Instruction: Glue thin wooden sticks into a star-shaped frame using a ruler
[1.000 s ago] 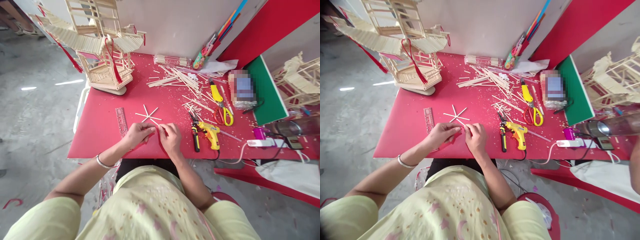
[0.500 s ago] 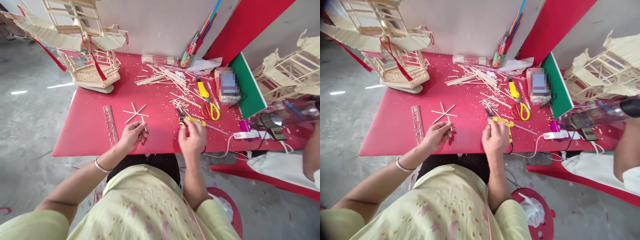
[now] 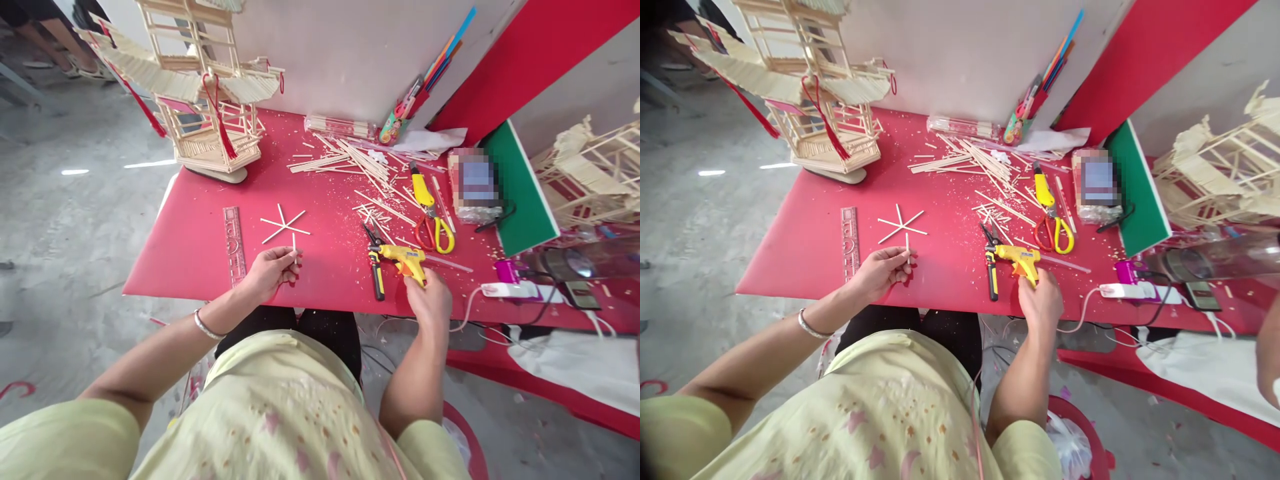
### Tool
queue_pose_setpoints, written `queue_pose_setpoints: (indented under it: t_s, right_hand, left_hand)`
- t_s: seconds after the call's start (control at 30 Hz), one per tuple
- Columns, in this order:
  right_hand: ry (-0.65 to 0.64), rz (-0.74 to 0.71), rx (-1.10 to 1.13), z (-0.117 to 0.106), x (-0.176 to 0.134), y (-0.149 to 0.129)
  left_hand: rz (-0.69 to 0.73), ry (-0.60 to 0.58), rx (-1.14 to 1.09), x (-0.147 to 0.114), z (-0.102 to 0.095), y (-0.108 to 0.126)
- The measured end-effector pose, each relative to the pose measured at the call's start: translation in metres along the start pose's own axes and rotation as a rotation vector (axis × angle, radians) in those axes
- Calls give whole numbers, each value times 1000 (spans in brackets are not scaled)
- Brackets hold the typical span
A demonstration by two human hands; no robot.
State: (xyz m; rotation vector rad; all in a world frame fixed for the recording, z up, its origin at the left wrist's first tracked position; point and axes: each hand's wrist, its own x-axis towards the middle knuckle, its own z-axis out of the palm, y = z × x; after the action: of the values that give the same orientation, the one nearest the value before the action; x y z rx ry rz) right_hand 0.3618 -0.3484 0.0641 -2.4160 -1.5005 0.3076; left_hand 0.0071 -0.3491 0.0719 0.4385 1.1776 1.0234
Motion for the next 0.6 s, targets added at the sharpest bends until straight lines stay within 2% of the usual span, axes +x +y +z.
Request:
queue_pose_setpoints:
  t_s: [0.13, 0.2, 0.23, 0.3, 0.37, 0.5, 0.6]
  right_hand:
    - [298, 36, 246, -4, -10, -3]
    - [387, 5, 370, -12, -25, -11]
    - [370, -23, 418, -17, -34, -18]
    - [241, -89, 498, -26, -53, -36]
    - [117, -219, 548, -32, -69, -60]
    - [129, -408, 559, -30, -83, -107]
    - [142, -479, 501, -22, -81, -129]
  left_hand:
    - [4, -14, -10, 2, -4, -2]
    - [11, -18, -19, 2, -4, -4]
    - [16, -22, -23, 3, -4, -4]
    - [34, -31, -34, 3, -4, -6]
    - [53, -38, -42, 2, -4, -7]
    - [70, -47, -49, -2, -5, -8]
    - [94, -45, -68, -4, -6, -7]
